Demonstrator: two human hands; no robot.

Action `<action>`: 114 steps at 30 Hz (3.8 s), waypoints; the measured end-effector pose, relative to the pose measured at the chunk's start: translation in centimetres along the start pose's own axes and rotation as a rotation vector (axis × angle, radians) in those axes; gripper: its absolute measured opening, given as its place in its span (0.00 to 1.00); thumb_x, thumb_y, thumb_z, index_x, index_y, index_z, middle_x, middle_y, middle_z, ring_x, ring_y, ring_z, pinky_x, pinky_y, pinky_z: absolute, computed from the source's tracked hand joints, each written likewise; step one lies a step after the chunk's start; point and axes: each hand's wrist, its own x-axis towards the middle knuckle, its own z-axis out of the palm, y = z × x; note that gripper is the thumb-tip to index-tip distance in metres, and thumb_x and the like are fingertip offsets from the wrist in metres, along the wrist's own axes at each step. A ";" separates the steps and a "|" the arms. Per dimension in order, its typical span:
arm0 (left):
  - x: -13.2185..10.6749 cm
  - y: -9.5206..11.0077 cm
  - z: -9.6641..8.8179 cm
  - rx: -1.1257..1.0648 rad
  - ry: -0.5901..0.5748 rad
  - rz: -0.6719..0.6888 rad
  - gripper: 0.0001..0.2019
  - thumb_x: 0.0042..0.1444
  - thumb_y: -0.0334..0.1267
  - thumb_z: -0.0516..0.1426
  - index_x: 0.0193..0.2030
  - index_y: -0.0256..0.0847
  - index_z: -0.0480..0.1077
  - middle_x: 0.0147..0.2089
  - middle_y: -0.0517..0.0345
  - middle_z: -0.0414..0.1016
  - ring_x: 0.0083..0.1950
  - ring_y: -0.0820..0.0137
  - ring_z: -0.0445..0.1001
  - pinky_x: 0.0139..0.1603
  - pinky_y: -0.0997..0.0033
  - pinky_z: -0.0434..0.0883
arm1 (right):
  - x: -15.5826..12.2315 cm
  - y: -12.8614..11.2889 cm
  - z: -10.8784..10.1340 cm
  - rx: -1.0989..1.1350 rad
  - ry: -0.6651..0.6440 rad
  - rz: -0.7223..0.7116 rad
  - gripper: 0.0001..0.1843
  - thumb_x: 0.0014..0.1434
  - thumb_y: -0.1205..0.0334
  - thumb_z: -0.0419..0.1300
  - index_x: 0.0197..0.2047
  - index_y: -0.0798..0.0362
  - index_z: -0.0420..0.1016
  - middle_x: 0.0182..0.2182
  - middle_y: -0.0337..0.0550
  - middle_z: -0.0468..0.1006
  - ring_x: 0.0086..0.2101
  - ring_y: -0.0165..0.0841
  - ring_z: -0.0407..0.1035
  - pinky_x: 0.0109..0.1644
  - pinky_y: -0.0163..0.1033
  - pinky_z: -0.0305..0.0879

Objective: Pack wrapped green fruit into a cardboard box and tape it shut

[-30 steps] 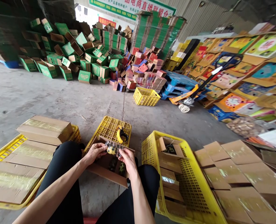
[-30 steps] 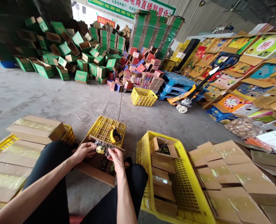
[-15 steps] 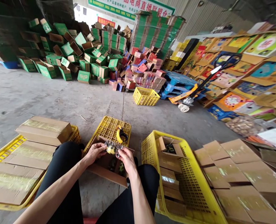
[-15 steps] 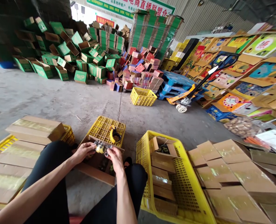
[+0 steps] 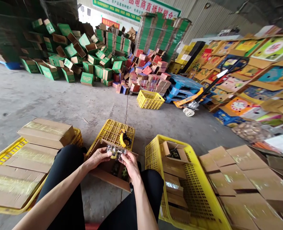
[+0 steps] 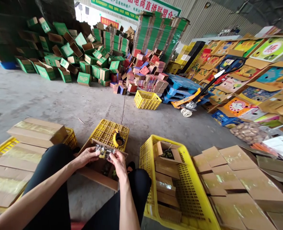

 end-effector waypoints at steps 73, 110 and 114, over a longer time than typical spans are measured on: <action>-0.3 0.6 0.0 -0.048 -0.057 -0.006 0.32 0.46 0.46 0.79 0.56 0.42 0.75 0.48 0.49 0.85 0.45 0.61 0.85 0.47 0.64 0.78 | -0.1 0.2 -0.3 -0.166 0.059 0.068 0.31 0.46 0.35 0.78 0.43 0.49 0.82 0.39 0.44 0.85 0.40 0.40 0.79 0.43 0.44 0.78; 0.1 0.0 -0.2 0.036 -0.030 0.080 0.25 0.52 0.55 0.74 0.46 0.35 0.84 0.40 0.47 0.86 0.39 0.65 0.82 0.43 0.70 0.77 | 0.1 0.3 -0.2 -0.045 0.030 0.043 0.36 0.47 0.37 0.79 0.53 0.49 0.83 0.51 0.47 0.85 0.47 0.40 0.81 0.50 0.43 0.79; 0.1 0.0 -0.2 0.043 0.032 0.100 0.24 0.51 0.54 0.75 0.43 0.35 0.85 0.39 0.49 0.86 0.37 0.67 0.81 0.41 0.72 0.75 | -0.2 0.1 0.0 -0.094 -0.056 0.067 0.34 0.46 0.39 0.80 0.49 0.52 0.86 0.46 0.48 0.87 0.46 0.41 0.82 0.53 0.47 0.80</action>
